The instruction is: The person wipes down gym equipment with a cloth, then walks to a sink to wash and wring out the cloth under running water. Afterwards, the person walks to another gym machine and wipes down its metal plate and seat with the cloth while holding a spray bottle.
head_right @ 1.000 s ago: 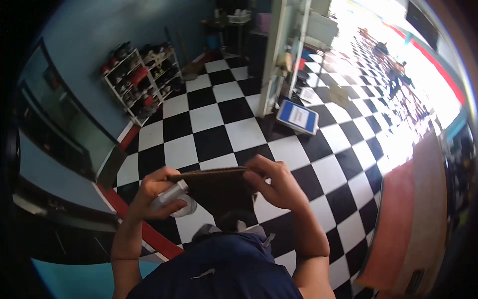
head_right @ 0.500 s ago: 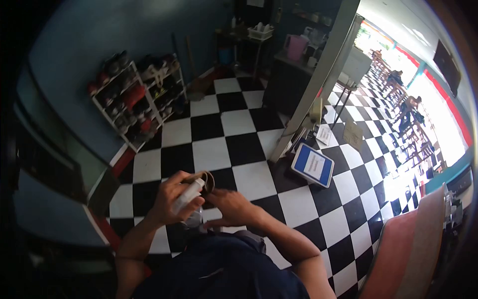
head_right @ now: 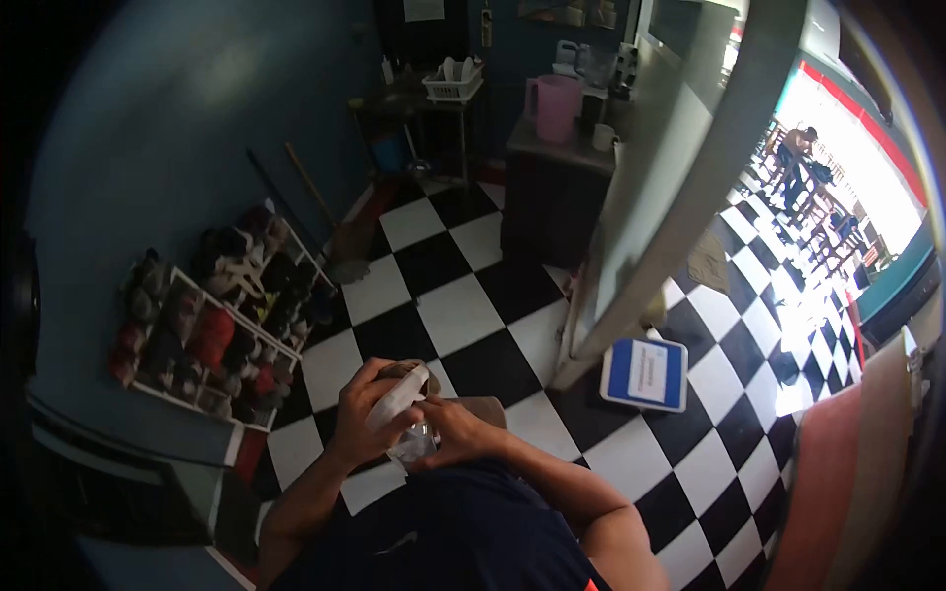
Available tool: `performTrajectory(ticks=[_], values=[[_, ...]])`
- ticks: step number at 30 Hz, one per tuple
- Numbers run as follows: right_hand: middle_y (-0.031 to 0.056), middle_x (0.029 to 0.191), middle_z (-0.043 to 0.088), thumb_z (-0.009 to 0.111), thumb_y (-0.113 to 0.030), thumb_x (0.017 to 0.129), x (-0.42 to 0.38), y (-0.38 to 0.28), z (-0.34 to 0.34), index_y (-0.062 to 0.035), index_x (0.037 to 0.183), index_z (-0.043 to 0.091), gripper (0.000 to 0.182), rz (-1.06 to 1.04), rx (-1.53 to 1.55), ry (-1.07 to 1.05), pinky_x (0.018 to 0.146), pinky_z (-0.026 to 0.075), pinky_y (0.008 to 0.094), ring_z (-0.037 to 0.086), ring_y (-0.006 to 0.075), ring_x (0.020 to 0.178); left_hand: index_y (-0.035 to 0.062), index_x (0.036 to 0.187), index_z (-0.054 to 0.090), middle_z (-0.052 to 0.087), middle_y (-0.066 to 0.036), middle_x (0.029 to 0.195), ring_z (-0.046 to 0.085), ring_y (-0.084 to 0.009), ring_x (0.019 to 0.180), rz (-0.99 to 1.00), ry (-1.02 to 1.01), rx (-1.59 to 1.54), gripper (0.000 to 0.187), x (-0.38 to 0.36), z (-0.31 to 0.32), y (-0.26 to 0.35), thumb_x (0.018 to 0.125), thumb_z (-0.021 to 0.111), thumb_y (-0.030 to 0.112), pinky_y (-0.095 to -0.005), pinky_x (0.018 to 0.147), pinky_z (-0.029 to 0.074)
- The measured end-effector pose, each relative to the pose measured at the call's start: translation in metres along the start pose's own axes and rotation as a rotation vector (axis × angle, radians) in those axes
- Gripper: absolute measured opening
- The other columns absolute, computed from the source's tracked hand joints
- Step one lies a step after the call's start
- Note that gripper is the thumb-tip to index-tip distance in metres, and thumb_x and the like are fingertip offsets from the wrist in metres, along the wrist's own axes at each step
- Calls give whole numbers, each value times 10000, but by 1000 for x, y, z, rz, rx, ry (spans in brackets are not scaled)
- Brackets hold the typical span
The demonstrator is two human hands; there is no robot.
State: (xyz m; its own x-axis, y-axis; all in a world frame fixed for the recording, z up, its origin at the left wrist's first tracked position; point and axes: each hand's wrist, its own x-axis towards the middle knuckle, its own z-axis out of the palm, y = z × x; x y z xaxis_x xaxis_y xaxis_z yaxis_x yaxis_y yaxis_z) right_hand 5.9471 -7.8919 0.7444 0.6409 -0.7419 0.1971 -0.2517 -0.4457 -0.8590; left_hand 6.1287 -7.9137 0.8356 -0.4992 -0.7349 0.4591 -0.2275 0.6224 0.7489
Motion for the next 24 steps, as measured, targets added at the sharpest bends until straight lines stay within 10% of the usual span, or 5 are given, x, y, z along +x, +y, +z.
performTrajectory(ticks=[7,11,16,24], values=[[209,1003,645,865,-423,620,186,81,-99,43,1089,612,708,-103,-15,-135,823,530,419,664,354,918,30,1287,596,462,-175,1283,547,-338,1140,-52,-193,232,1112,109,-117,-120,393,881,626,-444,964,460],[184,872,682,893,-431,597,264,175,-136,57,1039,617,713,-65,60,-87,772,546,389,684,350,810,49,1271,614,494,-159,1243,536,-351,1184,-152,-1,246,1096,162,-165,-214,364,895,597,-467,987,442],[198,1209,633,916,-297,628,354,261,-228,34,1293,533,836,400,33,-87,959,526,381,632,278,1125,-50,1157,625,538,-111,1190,572,-244,1130,-202,400,-132,593,250,-214,-349,720,876,262,-354,948,484],[193,1152,663,906,-318,657,452,386,-400,28,1239,522,779,510,-24,1026,940,507,390,653,296,1085,-13,912,614,564,-78,1014,563,-203,943,-306,412,160,87,468,-290,-512,861,681,10,-293,880,428]])
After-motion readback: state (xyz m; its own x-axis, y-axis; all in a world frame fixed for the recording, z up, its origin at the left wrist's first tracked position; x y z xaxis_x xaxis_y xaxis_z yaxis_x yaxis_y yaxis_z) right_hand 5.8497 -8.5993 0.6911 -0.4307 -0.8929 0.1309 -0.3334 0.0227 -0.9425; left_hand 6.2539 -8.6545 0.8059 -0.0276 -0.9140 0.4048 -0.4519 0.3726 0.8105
